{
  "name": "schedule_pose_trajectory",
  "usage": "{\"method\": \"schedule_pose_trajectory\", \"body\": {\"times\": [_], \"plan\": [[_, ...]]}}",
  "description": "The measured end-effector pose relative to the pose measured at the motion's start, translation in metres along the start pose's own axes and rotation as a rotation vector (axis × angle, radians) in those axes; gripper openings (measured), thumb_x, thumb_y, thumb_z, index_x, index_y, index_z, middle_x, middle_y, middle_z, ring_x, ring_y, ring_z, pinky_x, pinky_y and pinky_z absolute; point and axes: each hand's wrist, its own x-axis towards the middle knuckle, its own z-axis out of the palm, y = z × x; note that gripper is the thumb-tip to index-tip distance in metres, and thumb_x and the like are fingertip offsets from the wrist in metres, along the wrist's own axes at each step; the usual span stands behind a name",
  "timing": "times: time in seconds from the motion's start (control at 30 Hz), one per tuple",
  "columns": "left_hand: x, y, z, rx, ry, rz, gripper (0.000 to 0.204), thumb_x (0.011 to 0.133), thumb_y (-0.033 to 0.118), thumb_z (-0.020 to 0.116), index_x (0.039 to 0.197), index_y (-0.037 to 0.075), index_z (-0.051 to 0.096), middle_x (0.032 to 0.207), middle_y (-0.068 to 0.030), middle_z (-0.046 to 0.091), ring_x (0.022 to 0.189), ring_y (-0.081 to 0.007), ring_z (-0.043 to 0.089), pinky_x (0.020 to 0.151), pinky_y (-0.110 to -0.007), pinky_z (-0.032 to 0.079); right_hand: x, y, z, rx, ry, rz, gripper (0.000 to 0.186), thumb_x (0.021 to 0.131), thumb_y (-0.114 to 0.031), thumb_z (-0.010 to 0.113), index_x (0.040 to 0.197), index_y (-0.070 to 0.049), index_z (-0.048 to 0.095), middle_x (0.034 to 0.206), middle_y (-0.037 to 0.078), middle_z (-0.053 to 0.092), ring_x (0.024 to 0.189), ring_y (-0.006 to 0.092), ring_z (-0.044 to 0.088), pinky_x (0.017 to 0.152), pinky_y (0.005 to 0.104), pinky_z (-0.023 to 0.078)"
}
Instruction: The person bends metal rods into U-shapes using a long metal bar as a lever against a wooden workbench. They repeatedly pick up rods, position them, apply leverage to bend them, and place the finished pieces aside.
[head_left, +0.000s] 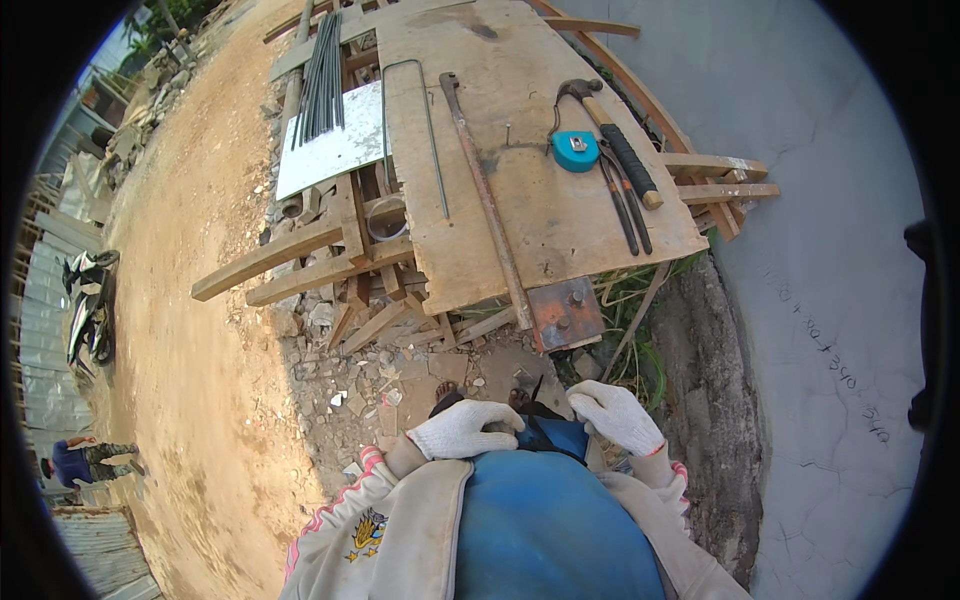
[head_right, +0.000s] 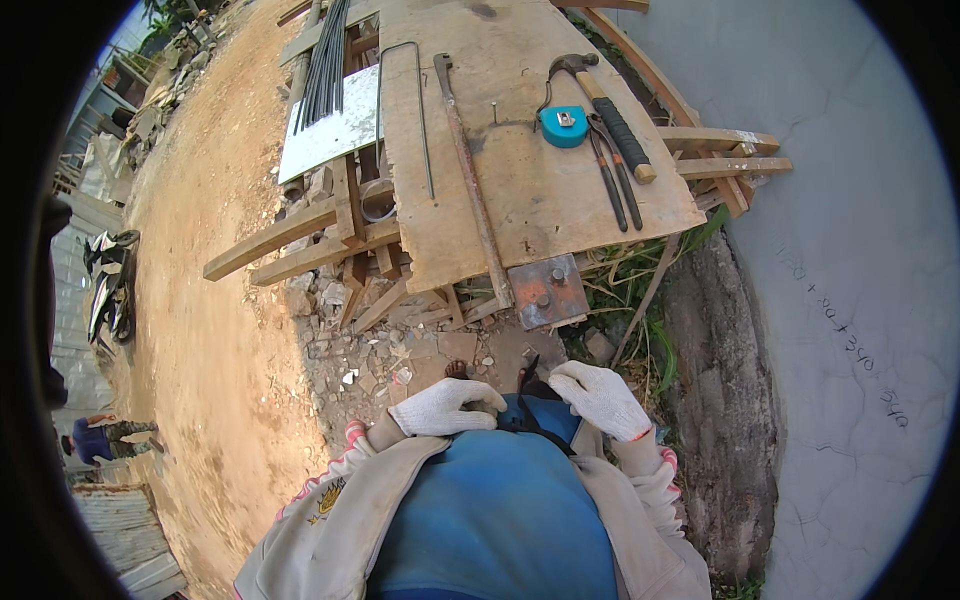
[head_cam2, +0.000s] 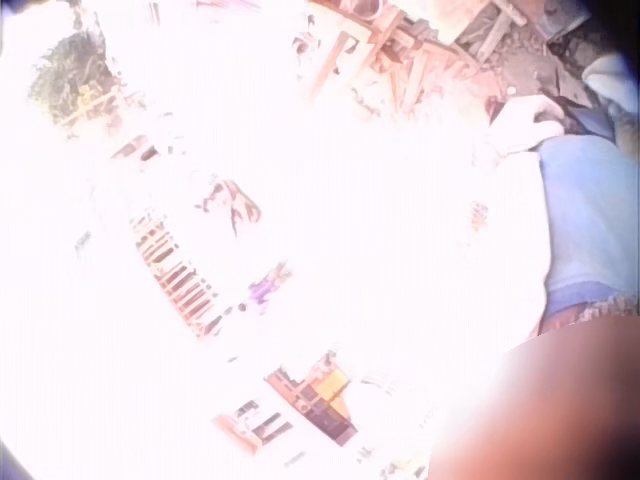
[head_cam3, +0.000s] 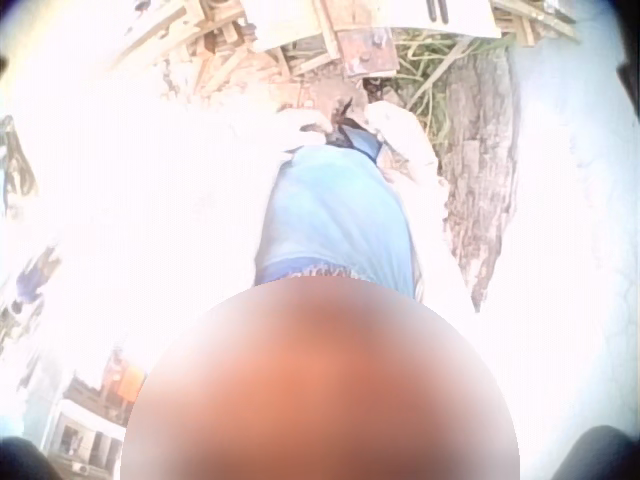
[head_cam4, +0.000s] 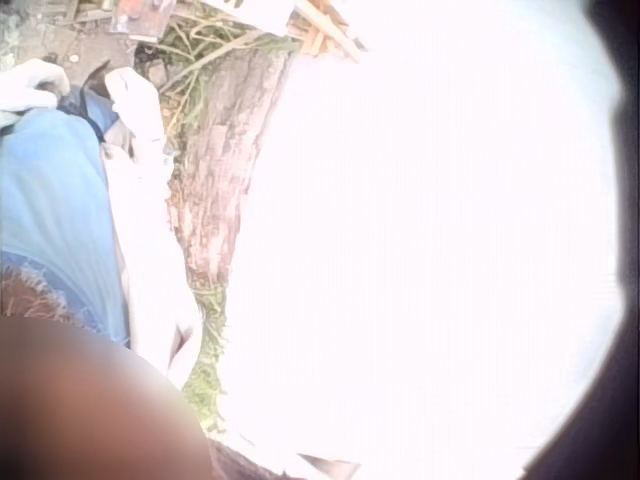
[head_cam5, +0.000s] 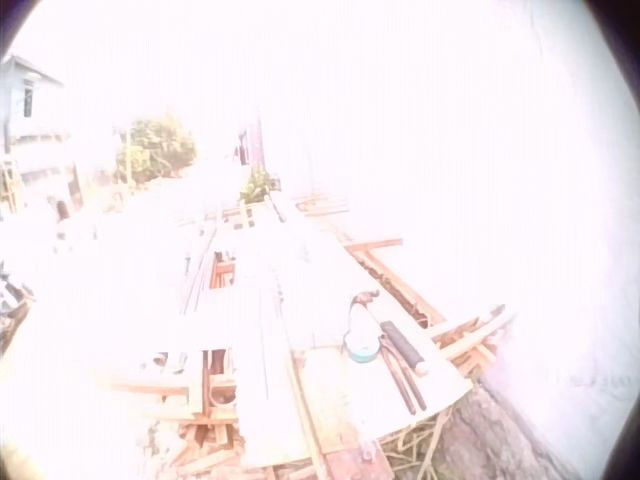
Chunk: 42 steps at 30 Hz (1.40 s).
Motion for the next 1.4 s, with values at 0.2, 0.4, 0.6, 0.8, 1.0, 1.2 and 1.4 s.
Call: {"method": "schedule_pose_trajectory", "body": {"times": [0.2, 0.4, 0.6, 0.8, 1.0, 1.2, 1.4], "plan": [[-0.013, 0.0, -0.092, 0.201, -0.013, 0.153, 0.034, 0.101, 0.031, 0.073, 0.121, 0.004, 0.076, 0.113, -0.0141, 0.079, 0.106, -0.0287, 0.075, 0.097, -0.039, 0.058, 0.015, -0.082, 0.009, -0.038, 0.377, -0.329, 0.03, 0.103, -0.019, 0.069, 0.126, 0.0, 0.072, 0.095, 0.01, 0.074, 0.079, 0.0178, 0.07, 0.073, 0.0323, 0.055], [0.014, 0.032, -0.212, 0.144, 0.387, 0.299, 0.031, 0.104, 0.023, 0.071, 0.123, -0.001, 0.074, 0.108, -0.0123, 0.079, 0.098, -0.0194, 0.074, 0.088, -0.034, 0.059, 0.159, -0.164, 0.042, -0.616, 0.689, -0.582, 0.035, 0.101, -0.032, 0.07, 0.123, -0.004, 0.068, 0.099, 0.016, 0.071, 0.087, 0.0349, 0.075, 0.076, 0.0455, 0.06], [0.02, 0.013, -0.263, -0.075, 0.535, 0.405, 0.031, 0.105, 0.021, 0.068, 0.123, -0.003, 0.074, 0.109, -0.0109, 0.078, 0.103, -0.0156, 0.071, 0.094, -0.033, 0.056, 0.322, -0.224, 0.049, -0.923, 0.737, -0.258, 0.027, 0.099, -0.034, 0.066, 0.106, -0.008, 0.068, 0.102, 0.023, 0.073, 0.092, 0.0421, 0.076, 0.079, 0.0527, 0.061], [-0.014, -0.047, -0.252, -0.468, 0.546, 0.228, 0.029, 0.107, 0.019, 0.066, 0.124, -0.003, 0.073, 0.104, -0.008, 0.076, 0.092, -0.0118, 0.07, 0.085, -0.028, 0.057, 0.372, -0.231, 0.04, -0.996, 0.798, -0.211, 0.021, 0.097, -0.026, 0.063, 0.103, -0.007, 0.07, 0.102, 0.024, 0.075, 0.093, 0.0405, 0.078, 0.079, 0.0533, 0.063], [-0.024, -0.056, -0.264, -0.548, 0.604, 0.263, 0.026, 0.107, 0.016, 0.064, 0.124, -0.003, 0.071, 0.102, -0.0077, 0.075, 0.09, -0.0122, 0.069, 0.083, -0.028, 0.057, 0.359, -0.225, 0.032, -0.394, 0.941, -0.349, 0.027, 0.096, -0.019, 0.057, 0.117, -0.005, 0.068, 0.102, 0.028, 0.076, 0.099, 0.0505, 0.072, 0.088, 0.0544, 0.058], [-0.023, -0.03, -0.28, -0.48, 0.569, 0.401, 0.024, 0.105, 0.008, 0.061, 0.124, -0.005, 0.07, 0.106, -0.0103, 0.074, 0.093, -0.0156, 0.069, 0.09, -0.031, 0.057, 0.242, -0.193, 0.042, -0.343, 0.859, -0.333, 0.032, 0.101, -0.019, 0.063, 0.127, -0.002, 0.071, 0.114, 0.024, 0.076, 0.106, 0.0435, 0.073, 0.092, 0.0452, 0.057], [0.018, 0.005, -0.288, 0.02, 0.915, 0.549, 0.042, 0.106, 0.012, 0.062, 0.145, -0.004, 0.059, 0.134, -0.0164, 0.066, 0.115, -0.0217, 0.068, 0.103, -0.036, 0.055, 0.05, -0.171, 0.06, -0.061, 0.681, -0.139, 0.033, 0.102, -0.014, 0.067, 0.131, 0.003, 0.071, 0.111, 0.017, 0.079, 0.096, 0.0235, 0.074, 0.088, 0.0374, 0.057]]}}
